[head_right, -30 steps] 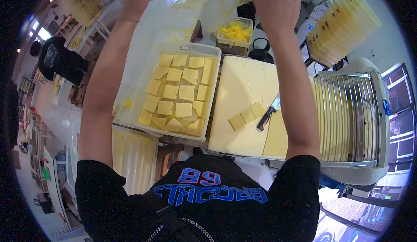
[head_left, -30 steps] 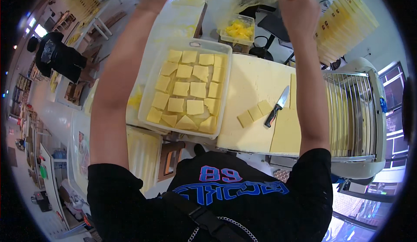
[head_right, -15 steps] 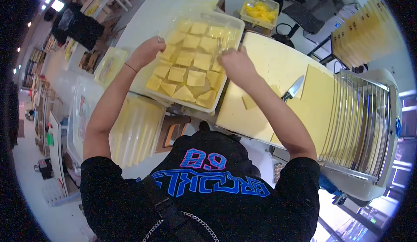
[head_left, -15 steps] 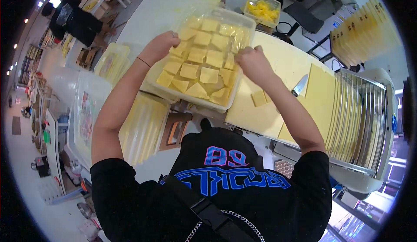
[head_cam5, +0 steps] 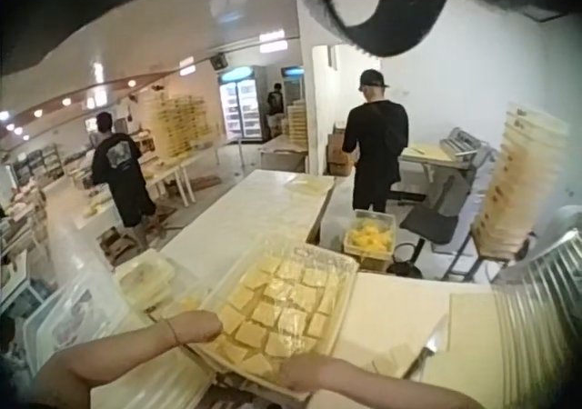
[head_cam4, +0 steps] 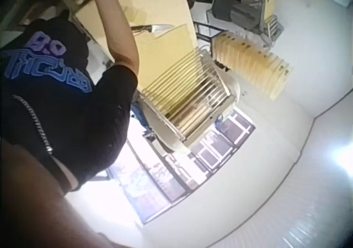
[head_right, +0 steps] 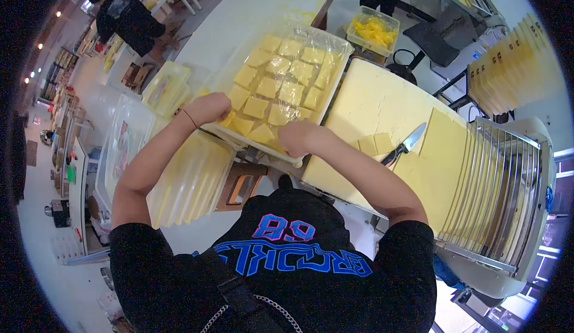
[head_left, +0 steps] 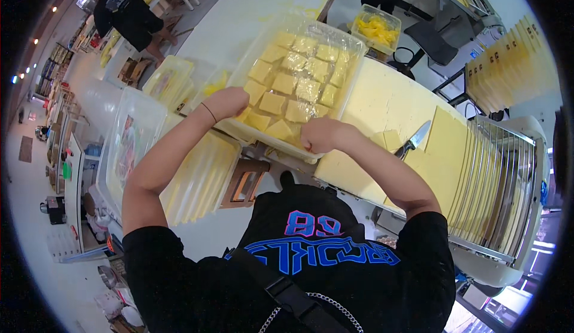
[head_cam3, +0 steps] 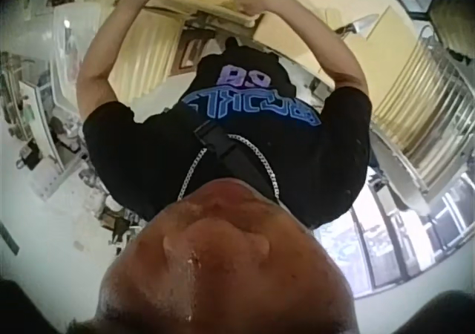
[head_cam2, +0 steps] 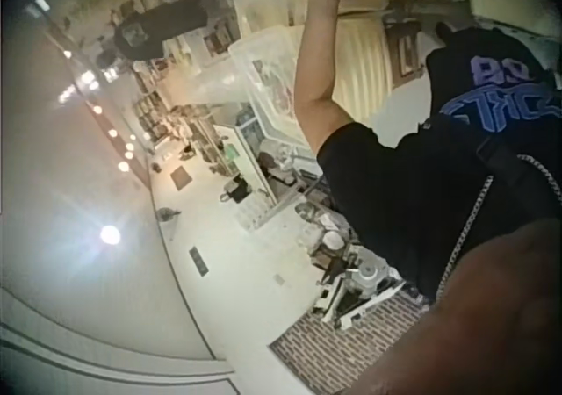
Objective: Cutting and folding thin sheets of dough on a bakery workbench.
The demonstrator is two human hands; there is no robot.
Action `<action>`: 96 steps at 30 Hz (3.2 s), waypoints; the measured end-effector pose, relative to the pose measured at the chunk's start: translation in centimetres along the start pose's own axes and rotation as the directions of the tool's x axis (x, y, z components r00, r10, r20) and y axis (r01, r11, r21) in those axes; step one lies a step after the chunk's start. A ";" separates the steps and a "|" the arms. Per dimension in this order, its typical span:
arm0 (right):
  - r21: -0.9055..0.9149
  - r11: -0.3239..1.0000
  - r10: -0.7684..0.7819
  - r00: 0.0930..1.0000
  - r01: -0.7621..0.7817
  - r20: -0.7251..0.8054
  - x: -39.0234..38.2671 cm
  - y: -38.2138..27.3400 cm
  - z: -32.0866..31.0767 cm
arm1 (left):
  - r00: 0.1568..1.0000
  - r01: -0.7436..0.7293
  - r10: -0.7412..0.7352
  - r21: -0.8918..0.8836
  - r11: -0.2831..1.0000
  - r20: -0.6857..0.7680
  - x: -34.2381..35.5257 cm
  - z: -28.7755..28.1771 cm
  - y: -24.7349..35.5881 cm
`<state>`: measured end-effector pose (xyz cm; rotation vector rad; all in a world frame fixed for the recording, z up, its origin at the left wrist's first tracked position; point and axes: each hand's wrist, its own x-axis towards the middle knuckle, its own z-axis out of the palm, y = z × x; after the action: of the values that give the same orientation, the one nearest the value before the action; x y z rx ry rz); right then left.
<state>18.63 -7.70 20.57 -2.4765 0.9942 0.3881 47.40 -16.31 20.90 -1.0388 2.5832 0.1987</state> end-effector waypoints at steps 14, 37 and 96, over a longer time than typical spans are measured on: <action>0.457 0.884 0.431 0.551 -0.099 -0.714 -4.8 5.4 -2.0 | 0.964 -0.047 0.011 -0.130 0.990 -0.267 7.4 -5.3 1.4; 0.921 0.386 0.922 0.009 -0.054 -0.386 4.9 24.2 -4.8 | 0.622 0.275 -0.481 -0.403 0.873 -0.618 21.7 -9.4 -6.0; 0.299 0.747 0.614 0.443 -0.594 -0.653 -11.9 13.1 21.7 | 0.936 0.136 -0.347 -0.855 0.501 -0.054 3.5 -1.9 15.2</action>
<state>-0.96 1.56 2.80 -2.1399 2.2237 -0.4872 34.03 -8.05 21.35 -1.8156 2.4363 1.4692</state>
